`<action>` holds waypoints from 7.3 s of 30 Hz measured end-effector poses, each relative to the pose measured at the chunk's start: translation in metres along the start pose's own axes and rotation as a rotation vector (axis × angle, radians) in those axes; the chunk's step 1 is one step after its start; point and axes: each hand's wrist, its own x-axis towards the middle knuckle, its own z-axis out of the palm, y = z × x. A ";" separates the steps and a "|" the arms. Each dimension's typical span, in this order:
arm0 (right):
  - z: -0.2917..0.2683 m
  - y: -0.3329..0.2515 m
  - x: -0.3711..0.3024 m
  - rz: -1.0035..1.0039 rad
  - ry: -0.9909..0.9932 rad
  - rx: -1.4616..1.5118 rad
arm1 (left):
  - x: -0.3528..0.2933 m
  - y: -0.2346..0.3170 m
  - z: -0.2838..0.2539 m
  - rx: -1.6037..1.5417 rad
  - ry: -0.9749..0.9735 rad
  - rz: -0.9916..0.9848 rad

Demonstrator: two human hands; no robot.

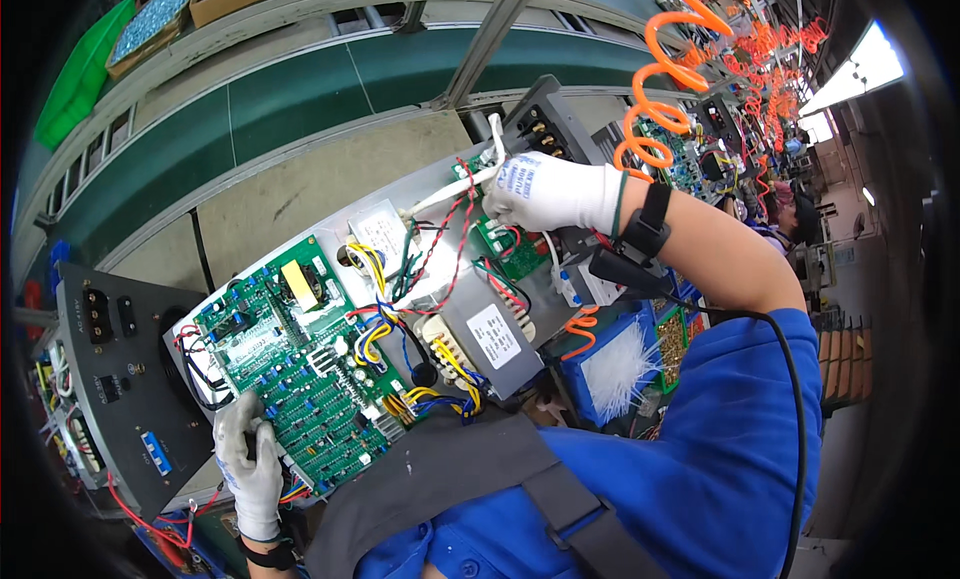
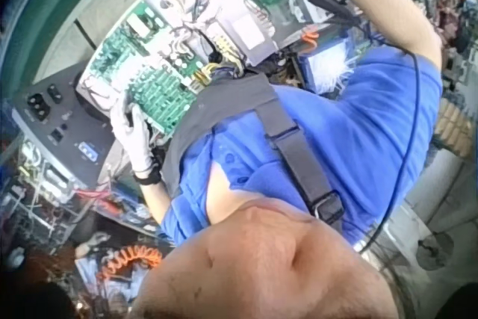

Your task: Assemble internal wiring and components into a solar inverter housing unit.

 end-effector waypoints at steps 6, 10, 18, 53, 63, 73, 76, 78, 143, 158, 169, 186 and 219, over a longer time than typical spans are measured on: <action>0.000 -0.005 -0.013 0.181 -0.003 0.275 | 0.000 -0.005 0.001 -0.009 -0.005 -0.023; -0.001 -0.023 -0.026 0.034 0.049 0.082 | -0.002 -0.007 0.001 0.012 0.006 -0.026; 0.007 0.003 -0.016 0.148 0.058 0.277 | 0.002 0.011 0.004 0.067 -0.029 -0.002; -0.010 -0.011 -0.022 -0.038 -0.006 0.074 | -0.008 -0.012 0.011 0.031 -0.022 0.154; -0.001 -0.026 -0.025 0.086 0.021 -0.072 | -0.008 -0.013 0.010 -0.007 -0.050 0.167; -0.006 -0.026 -0.019 0.121 -0.012 -0.071 | -0.023 -0.016 -0.004 0.046 -0.122 0.289; -0.009 -0.022 -0.009 -0.213 0.231 -0.139 | -0.023 -0.014 -0.009 -0.043 -0.168 0.236; -0.007 -0.021 -0.006 -0.129 0.154 -0.092 | -0.024 -0.011 -0.016 -0.024 -0.218 0.176; -0.043 -0.155 0.097 -0.058 0.007 -0.064 | -0.067 0.025 -0.017 0.307 0.089 0.166; -0.041 -0.161 0.099 0.013 0.045 -0.133 | -0.070 0.006 -0.008 0.293 0.037 0.192; 0.017 -0.160 -0.151 0.056 1.037 0.399 | -0.043 0.099 0.057 0.443 -0.411 0.660; 0.585 -0.372 -0.541 2.069 0.719 0.872 | -0.143 0.099 0.200 0.038 -0.249 0.815; 0.381 -0.301 -0.267 -0.102 0.587 1.892 | -0.237 0.176 0.252 -0.534 -0.567 -0.053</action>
